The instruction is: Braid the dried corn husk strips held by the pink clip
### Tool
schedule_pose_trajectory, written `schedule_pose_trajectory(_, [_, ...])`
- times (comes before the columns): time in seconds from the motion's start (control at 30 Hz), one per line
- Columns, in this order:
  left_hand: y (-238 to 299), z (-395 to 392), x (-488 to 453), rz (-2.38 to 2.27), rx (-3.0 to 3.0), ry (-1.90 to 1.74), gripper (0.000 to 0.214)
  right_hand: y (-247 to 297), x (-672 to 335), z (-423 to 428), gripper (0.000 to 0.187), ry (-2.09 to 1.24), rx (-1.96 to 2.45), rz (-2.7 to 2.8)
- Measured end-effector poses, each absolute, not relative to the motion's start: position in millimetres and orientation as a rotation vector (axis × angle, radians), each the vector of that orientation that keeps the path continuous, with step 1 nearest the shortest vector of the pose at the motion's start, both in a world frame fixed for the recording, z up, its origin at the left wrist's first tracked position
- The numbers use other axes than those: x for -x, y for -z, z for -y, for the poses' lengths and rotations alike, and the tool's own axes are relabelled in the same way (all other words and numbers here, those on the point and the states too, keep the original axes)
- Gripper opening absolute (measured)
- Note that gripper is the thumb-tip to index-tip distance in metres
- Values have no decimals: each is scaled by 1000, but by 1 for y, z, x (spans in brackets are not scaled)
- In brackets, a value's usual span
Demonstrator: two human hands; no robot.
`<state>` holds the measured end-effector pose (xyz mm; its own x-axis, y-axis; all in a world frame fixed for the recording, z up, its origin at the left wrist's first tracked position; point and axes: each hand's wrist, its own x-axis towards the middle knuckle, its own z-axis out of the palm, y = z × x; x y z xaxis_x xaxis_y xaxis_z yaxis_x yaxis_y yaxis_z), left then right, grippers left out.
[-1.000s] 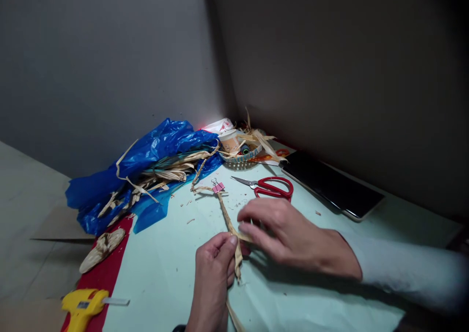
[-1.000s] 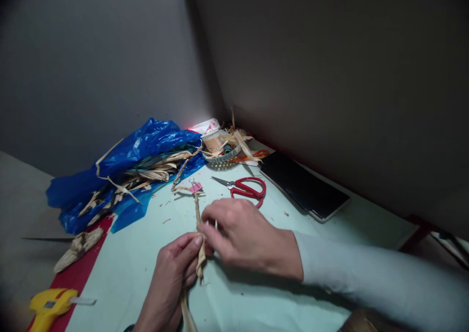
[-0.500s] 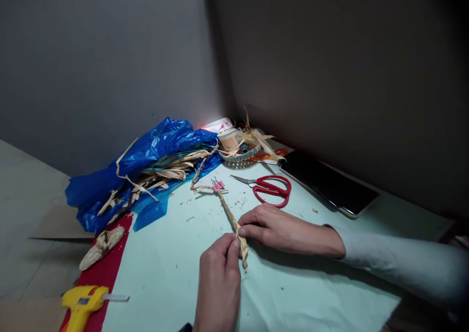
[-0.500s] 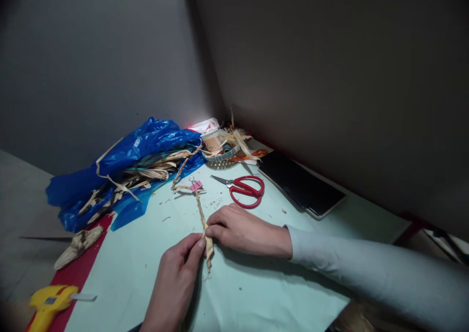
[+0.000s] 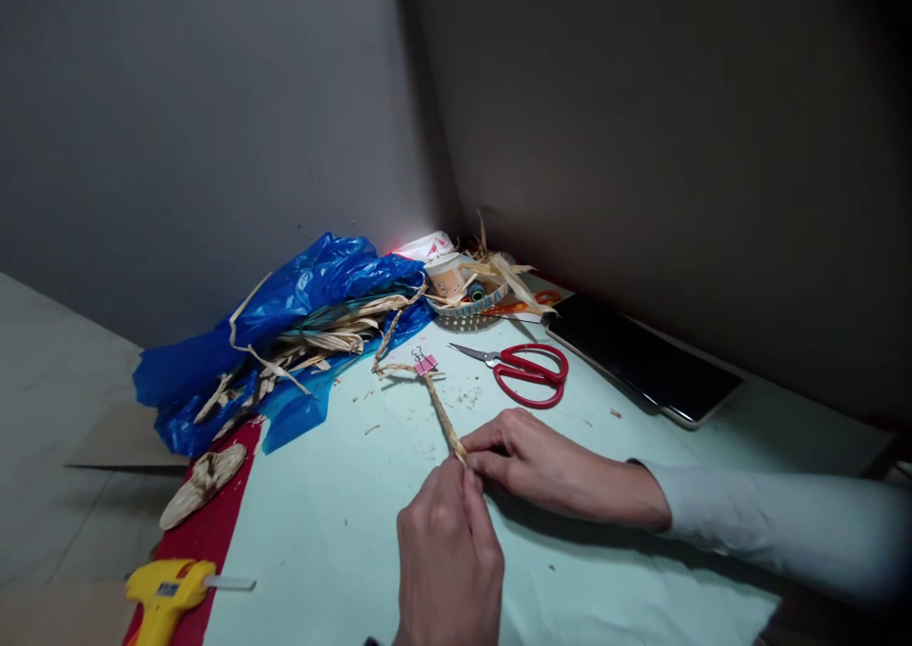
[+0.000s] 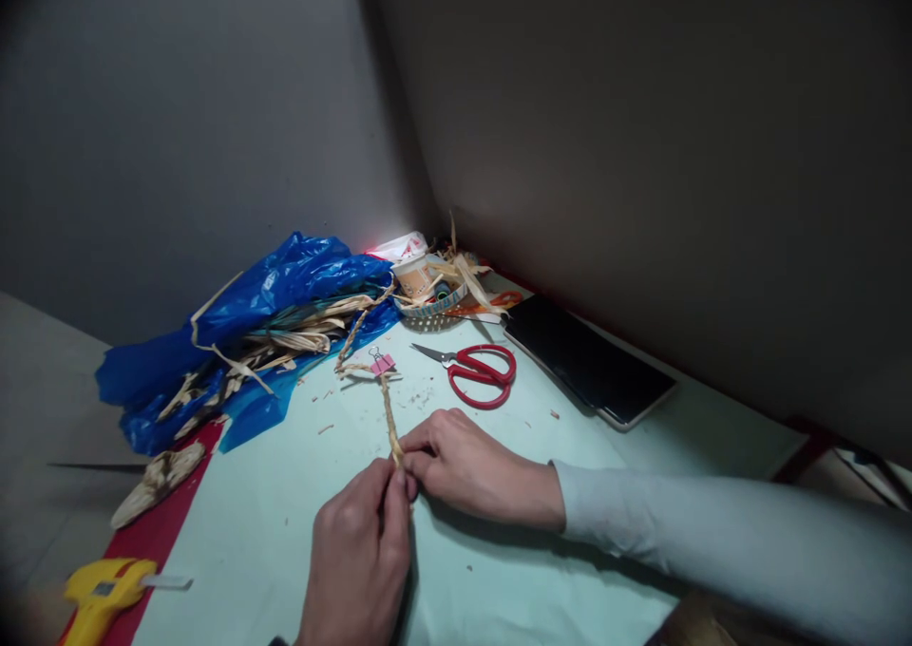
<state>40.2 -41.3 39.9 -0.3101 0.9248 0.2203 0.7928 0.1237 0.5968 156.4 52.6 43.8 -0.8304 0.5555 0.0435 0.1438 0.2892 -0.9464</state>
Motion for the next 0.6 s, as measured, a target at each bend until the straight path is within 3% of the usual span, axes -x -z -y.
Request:
schedule_pose_trajectory(0.1, [-27, 47, -44, -2301, -1955, -881, 23, -46, -158, -54, 28, -1527, 639, 2220])
schedule_pose_trajectory(0.3, [-13, 58, -52, -2490, -2361, -406, 32, -33, -156, -57, 36, -1663, 667, 2129])
schedule_pose_trajectory(0.6, [-24, 60, -72, -2462, -2274, -331, 39, -32, -155, -59, 32, -1766, 725, 2059])
